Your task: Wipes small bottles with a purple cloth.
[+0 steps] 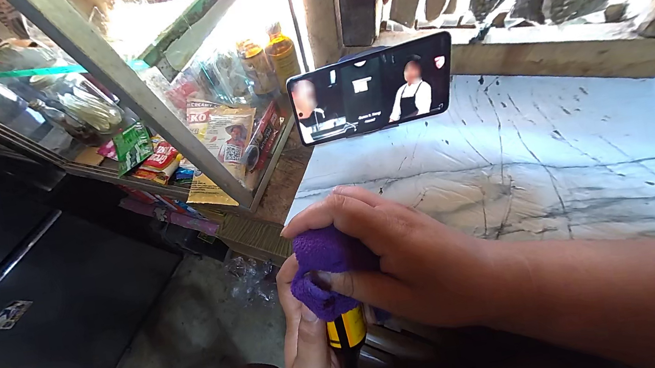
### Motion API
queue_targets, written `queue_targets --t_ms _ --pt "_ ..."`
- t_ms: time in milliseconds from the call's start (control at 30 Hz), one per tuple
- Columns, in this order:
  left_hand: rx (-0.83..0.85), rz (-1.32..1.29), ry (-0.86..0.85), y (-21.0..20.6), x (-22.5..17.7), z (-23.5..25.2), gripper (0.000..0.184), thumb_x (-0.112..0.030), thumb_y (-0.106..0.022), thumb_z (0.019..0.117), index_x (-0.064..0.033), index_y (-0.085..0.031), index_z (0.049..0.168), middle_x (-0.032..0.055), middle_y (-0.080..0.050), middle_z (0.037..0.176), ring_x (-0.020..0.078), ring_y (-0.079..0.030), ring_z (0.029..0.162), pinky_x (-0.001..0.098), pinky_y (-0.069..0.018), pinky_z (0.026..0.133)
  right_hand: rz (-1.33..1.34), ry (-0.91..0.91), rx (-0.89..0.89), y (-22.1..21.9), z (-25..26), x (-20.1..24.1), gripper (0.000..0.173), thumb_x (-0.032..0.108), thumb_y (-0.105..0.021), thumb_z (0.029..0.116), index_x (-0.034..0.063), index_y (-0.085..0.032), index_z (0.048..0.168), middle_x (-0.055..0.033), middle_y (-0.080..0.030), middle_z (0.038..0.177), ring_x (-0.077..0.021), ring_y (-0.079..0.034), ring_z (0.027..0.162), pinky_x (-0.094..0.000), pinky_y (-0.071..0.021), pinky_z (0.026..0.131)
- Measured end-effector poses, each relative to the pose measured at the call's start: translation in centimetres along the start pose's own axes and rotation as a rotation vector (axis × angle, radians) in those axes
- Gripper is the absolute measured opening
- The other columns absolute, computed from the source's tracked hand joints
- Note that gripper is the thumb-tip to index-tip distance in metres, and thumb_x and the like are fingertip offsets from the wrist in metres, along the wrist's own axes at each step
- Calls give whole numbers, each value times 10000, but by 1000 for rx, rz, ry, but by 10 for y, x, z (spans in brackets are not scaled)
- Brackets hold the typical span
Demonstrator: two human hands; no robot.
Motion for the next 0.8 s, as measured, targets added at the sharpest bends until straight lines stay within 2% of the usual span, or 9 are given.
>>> queue_targets --t_ms 167,333,500,600,800 --pt "-25 -48 0 2 0 1 425 -435 -439 1070 -230 -459 1442 -34 -674 1206 51 -674 1027 236 -576 852 -13 26 2 -2 0 0 395 285 -670 965 141 -619 1329 11 -629 1108 -55 -611 1018 -232 -549 842" --pt "-110 -82 -24 4 -5 4 386 -403 -460 1063 -187 -571 1363 -36 -671 1256 59 -632 1152 267 -523 984 -129 113 31 -8 -4 1 646 410 -746 891 150 -537 1444 -57 -608 1287 -167 -568 1226 -332 -523 987" --pt "-109 -424 6 1 -8 11 360 -324 -501 1048 -91 -642 1283 54 -713 1193 132 -671 1137 320 -542 985 -185 119 57 -12 -7 2 789 447 -773 848 184 -457 1521 -93 -565 1402 -221 -518 1335 -362 -490 1060" --pt "-89 -445 8 3 -8 12 367 -318 -496 1046 -85 -638 1292 53 -713 1192 128 -673 1129 315 -541 982 -177 119 60 -12 -7 3 762 441 -771 853 189 -478 1510 -95 -574 1385 -214 -540 1306 -358 -509 1028" --pt "-80 -320 -12 2 -10 11 362 -341 -491 1050 -110 -667 1266 19 -725 1161 89 -677 1097 276 -544 955 -121 123 10 -9 -4 3 530 377 -736 906 182 -615 1383 -25 -612 1161 -109 -596 1066 -249 -540 838"
Point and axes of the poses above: each hand's wrist, its own z-axis towards the middle knuckle, its own y-axis out of the back of the hand, x = y × z, the point moved 2 cm from there along z, towards the middle knuckle
